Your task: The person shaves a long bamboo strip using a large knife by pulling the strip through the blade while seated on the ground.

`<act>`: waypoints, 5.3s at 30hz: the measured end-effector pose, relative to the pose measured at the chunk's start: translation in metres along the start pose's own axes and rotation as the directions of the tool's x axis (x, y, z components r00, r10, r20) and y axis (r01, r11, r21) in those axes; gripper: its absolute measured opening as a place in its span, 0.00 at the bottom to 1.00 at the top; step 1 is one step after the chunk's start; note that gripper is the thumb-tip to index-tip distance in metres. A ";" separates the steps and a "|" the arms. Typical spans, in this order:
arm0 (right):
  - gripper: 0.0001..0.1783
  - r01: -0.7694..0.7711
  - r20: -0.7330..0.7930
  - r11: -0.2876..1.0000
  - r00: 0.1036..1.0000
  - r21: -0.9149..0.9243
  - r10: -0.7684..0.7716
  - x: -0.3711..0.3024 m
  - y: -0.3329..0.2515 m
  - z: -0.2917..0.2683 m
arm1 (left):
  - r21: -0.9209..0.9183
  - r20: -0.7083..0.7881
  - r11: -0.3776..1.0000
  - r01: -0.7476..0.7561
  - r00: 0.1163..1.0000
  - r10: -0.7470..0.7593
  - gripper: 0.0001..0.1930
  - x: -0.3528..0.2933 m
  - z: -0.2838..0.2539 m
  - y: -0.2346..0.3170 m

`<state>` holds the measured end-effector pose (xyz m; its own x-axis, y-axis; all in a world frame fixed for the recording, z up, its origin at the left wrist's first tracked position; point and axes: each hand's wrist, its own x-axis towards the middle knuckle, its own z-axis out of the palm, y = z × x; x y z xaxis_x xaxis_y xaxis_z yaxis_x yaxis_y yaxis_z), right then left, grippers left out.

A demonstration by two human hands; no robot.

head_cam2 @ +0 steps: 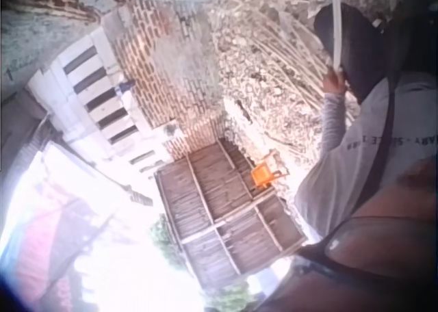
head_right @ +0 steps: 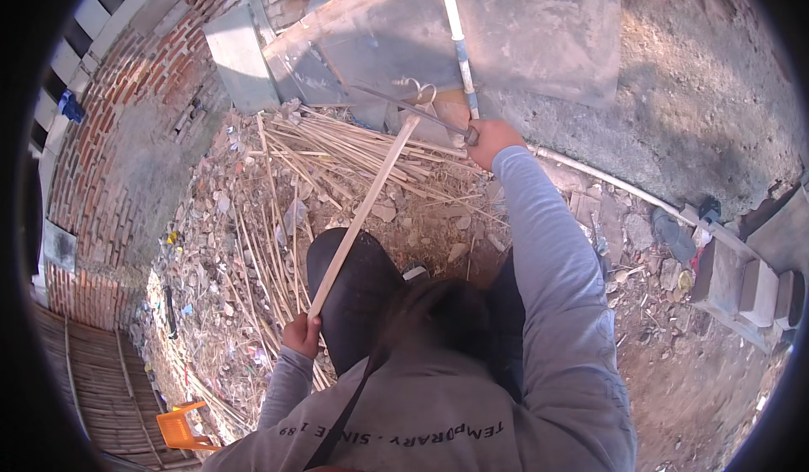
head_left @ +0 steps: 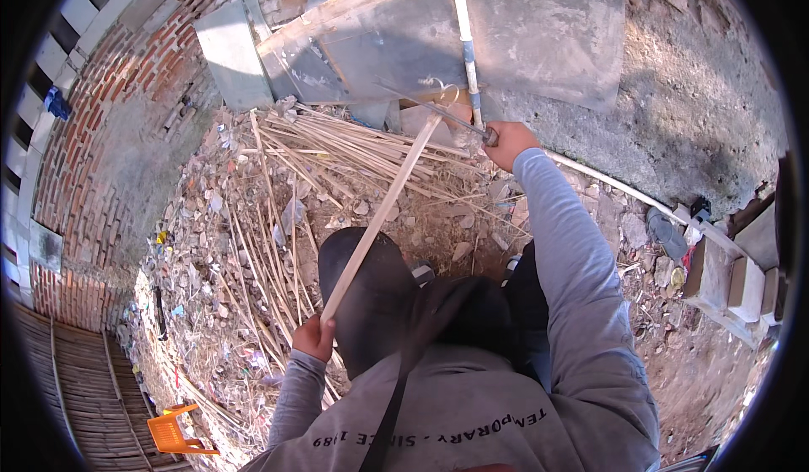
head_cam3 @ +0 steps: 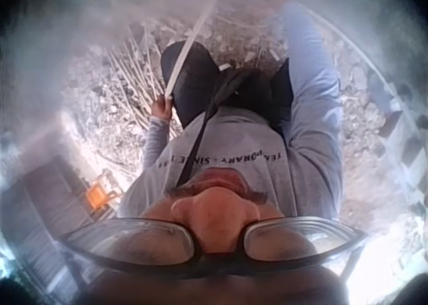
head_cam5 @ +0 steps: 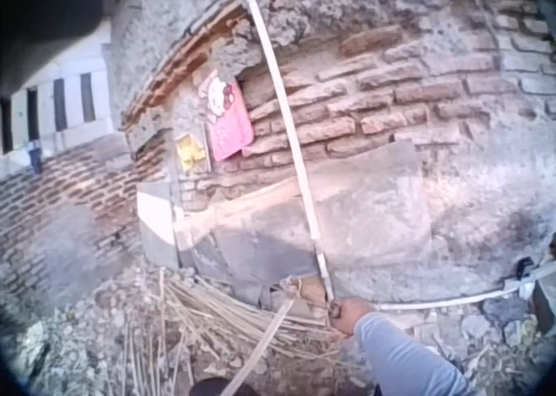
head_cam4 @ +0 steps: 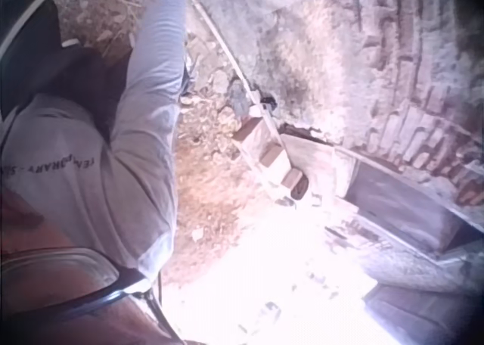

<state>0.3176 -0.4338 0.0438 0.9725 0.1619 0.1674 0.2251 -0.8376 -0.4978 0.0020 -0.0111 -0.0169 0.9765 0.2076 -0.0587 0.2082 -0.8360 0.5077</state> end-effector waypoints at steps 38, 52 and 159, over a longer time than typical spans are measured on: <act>0.16 -0.228 0.176 0.425 0.971 0.876 0.160 -0.036 -0.020 -0.033 | -0.070 -0.001 0.997 -0.041 0.999 0.041 0.14 -0.056 -0.029 0.028; 0.19 0.184 -0.178 0.893 0.977 0.411 -0.120 -0.072 -0.011 -0.058 | 0.076 -0.061 0.996 -0.057 0.996 0.061 0.19 -0.059 -0.049 0.117; 0.18 0.008 0.413 0.976 0.905 0.219 -0.100 -0.026 -0.038 0.021 | 0.071 0.099 0.995 -0.067 0.993 0.060 0.21 0.014 -0.036 0.059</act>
<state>0.2853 -0.3952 0.0404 0.8822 0.4463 -0.1502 0.2407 -0.7016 -0.6707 0.0258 -0.0391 0.0433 0.9880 0.1060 -0.1128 0.1458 -0.8818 0.4485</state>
